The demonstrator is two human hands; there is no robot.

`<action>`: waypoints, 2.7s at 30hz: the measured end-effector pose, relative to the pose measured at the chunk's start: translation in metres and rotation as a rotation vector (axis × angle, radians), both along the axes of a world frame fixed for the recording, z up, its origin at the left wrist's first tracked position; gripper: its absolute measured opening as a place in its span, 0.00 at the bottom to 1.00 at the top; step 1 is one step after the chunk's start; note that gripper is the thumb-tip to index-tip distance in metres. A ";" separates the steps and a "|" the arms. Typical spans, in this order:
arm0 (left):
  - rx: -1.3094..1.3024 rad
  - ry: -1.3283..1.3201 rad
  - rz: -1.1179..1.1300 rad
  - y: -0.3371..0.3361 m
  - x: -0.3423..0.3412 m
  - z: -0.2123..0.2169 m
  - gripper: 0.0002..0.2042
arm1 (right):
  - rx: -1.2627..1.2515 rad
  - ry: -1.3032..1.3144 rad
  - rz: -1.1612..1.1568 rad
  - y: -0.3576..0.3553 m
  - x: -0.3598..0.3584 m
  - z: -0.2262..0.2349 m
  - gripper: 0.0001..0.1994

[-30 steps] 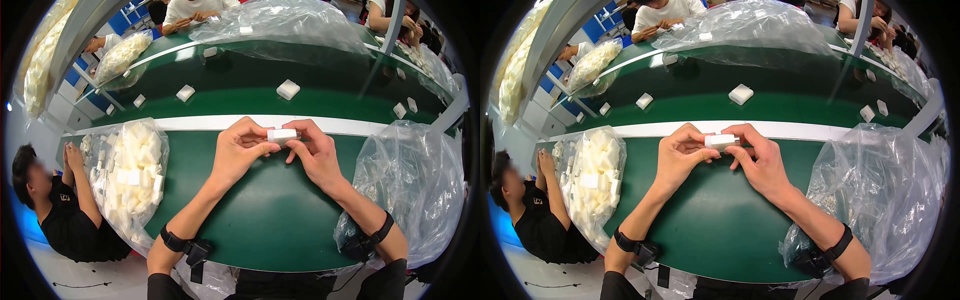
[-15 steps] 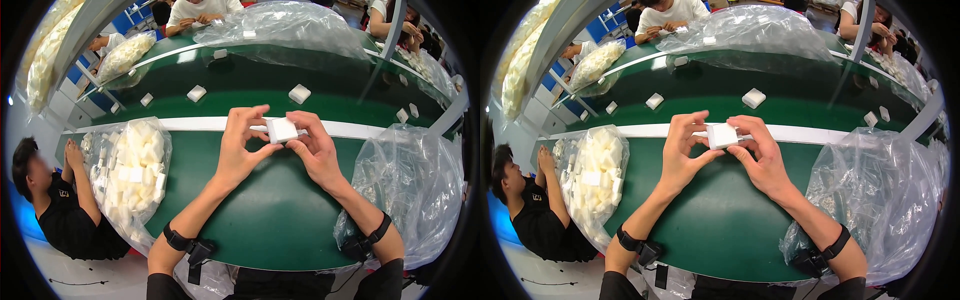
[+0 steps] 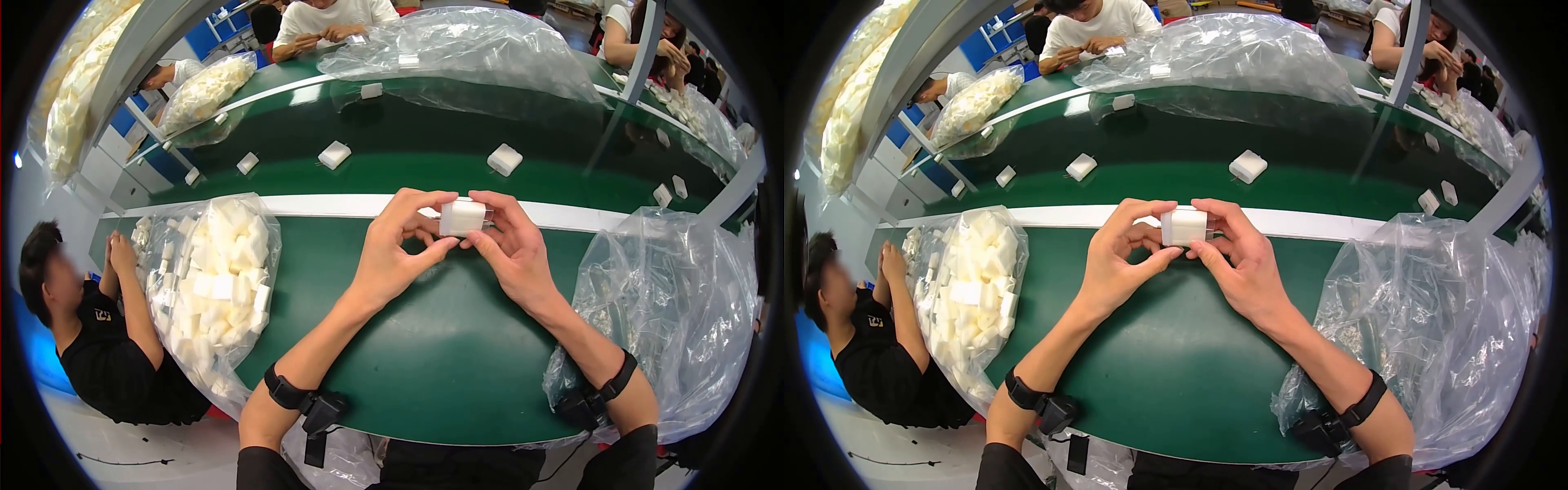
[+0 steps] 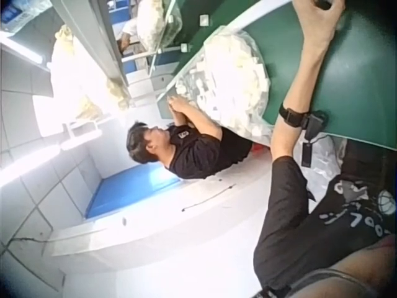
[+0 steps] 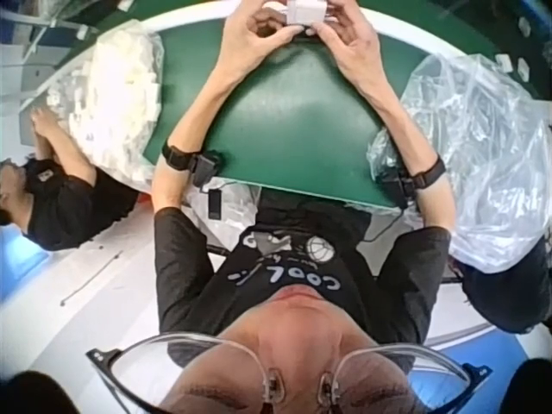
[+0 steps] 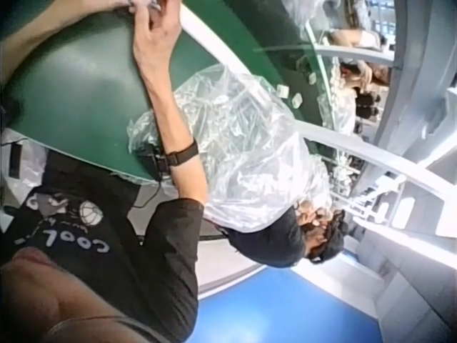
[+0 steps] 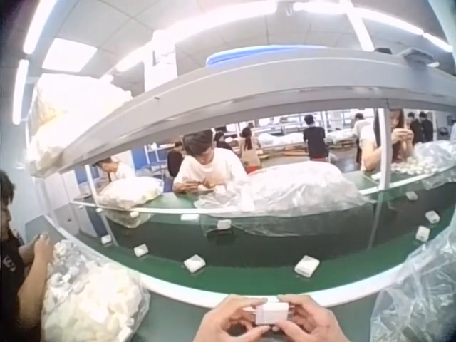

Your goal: Assembling and packaging small white rectangular components on a factory production line.

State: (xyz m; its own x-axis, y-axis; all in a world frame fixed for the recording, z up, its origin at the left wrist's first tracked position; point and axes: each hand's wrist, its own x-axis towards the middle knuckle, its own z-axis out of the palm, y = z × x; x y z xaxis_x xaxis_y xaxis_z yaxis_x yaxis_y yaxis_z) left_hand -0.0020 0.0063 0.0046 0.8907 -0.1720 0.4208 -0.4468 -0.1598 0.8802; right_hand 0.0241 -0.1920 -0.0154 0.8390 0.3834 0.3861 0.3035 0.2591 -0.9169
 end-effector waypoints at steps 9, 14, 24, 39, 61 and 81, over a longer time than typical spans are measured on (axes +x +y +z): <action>-0.123 0.196 0.010 0.004 -0.005 0.001 0.11 | -0.032 -0.019 -0.044 -0.001 0.000 -0.003 0.15; -0.054 0.077 0.009 0.008 -0.005 -0.003 0.09 | -0.081 0.020 -0.084 0.002 -0.005 0.000 0.13; -0.107 0.160 -0.049 0.014 -0.004 -0.004 0.06 | -0.160 -0.049 -0.104 0.005 -0.004 0.002 0.10; -0.228 0.308 -0.119 0.029 -0.009 0.002 0.09 | -0.342 -0.240 -0.132 0.012 -0.012 0.010 0.13; -0.139 0.310 -0.031 0.035 -0.006 0.005 0.11 | -0.231 0.017 -0.052 0.016 -0.013 0.006 0.18; 0.025 0.097 -0.053 0.044 -0.006 0.002 0.09 | -0.298 -0.171 -0.181 0.031 -0.018 0.010 0.12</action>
